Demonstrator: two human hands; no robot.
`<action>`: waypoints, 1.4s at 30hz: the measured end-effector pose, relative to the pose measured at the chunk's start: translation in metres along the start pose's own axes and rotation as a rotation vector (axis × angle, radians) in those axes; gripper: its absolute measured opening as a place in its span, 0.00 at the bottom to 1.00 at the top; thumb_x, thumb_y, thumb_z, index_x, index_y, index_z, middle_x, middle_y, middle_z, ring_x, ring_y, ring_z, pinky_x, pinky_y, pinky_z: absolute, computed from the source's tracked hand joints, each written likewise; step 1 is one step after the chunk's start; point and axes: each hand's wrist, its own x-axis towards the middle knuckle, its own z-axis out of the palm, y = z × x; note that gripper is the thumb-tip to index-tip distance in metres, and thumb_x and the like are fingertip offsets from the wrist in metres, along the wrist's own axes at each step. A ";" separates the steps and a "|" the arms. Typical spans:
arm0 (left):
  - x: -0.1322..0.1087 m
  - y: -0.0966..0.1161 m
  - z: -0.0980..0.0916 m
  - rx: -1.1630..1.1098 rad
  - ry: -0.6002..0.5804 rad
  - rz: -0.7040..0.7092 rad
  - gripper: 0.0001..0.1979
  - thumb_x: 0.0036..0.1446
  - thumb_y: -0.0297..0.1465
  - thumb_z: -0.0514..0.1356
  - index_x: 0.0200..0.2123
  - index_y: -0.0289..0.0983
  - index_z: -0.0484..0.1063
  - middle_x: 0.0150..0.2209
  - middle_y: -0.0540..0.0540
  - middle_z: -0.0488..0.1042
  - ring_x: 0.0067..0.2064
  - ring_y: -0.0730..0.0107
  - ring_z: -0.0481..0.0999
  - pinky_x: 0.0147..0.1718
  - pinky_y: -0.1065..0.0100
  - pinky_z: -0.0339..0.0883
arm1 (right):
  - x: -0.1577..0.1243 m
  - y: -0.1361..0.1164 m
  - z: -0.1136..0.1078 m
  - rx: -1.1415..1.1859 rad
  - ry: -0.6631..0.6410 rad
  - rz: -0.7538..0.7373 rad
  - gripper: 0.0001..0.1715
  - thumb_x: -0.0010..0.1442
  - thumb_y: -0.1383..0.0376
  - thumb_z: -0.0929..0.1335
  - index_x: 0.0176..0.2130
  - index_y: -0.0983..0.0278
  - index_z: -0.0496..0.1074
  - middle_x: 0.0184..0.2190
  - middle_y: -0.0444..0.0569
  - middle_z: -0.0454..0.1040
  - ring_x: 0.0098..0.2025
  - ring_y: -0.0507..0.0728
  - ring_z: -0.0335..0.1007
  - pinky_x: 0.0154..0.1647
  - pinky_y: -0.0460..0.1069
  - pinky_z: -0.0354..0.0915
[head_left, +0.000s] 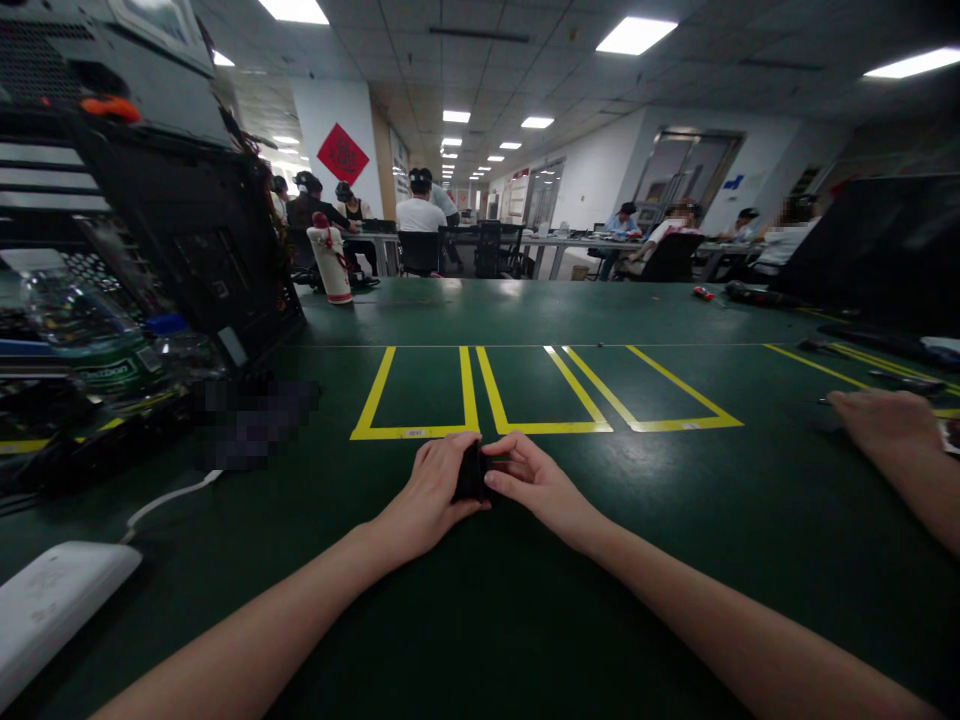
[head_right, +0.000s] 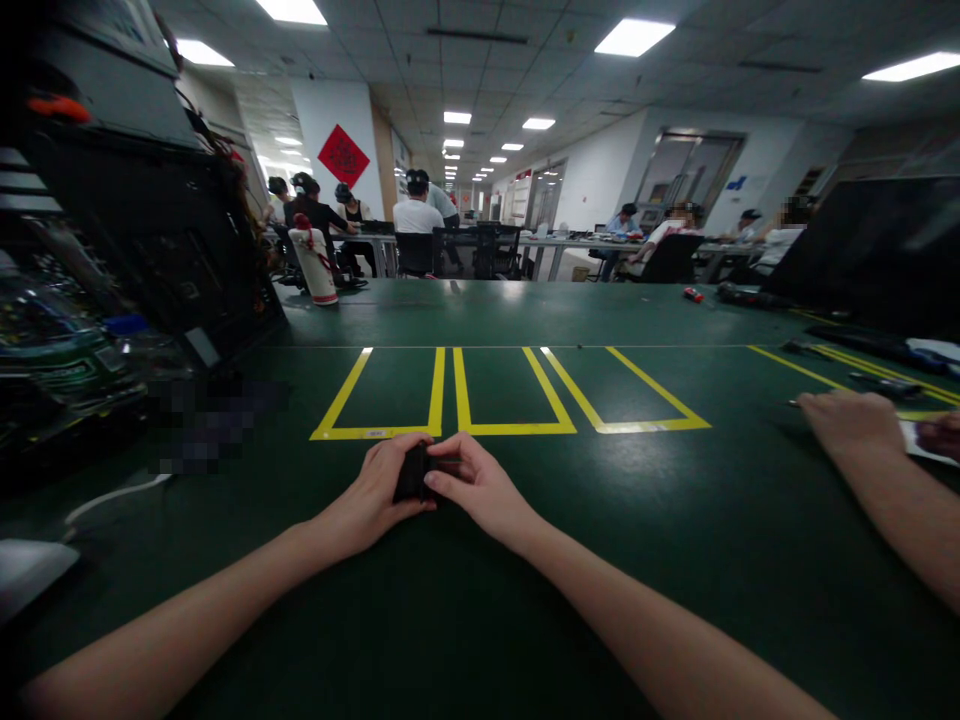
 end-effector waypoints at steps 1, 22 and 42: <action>0.000 0.000 0.000 0.000 0.000 -0.001 0.29 0.49 0.31 0.58 0.52 0.43 0.46 0.51 0.45 0.57 0.53 0.57 0.58 0.48 0.52 0.56 | 0.000 0.000 0.000 -0.008 0.011 -0.005 0.13 0.51 0.66 0.66 0.39 0.61 0.62 0.42 0.46 0.65 0.46 0.55 0.63 0.47 0.54 0.61; 0.000 0.000 -0.001 -0.011 -0.003 -0.001 0.29 0.49 0.31 0.58 0.52 0.43 0.47 0.51 0.45 0.57 0.53 0.58 0.58 0.49 0.53 0.56 | 0.003 0.003 -0.001 -0.036 -0.002 0.000 0.17 0.51 0.67 0.65 0.43 0.62 0.61 0.43 0.47 0.64 0.47 0.54 0.62 0.49 0.53 0.59; -0.001 0.001 -0.003 -0.050 -0.016 -0.014 0.28 0.50 0.31 0.58 0.52 0.45 0.47 0.51 0.46 0.57 0.53 0.56 0.57 0.49 0.50 0.55 | 0.000 -0.003 -0.001 0.018 -0.024 0.011 0.17 0.49 0.68 0.67 0.41 0.62 0.61 0.43 0.46 0.64 0.46 0.54 0.62 0.49 0.53 0.59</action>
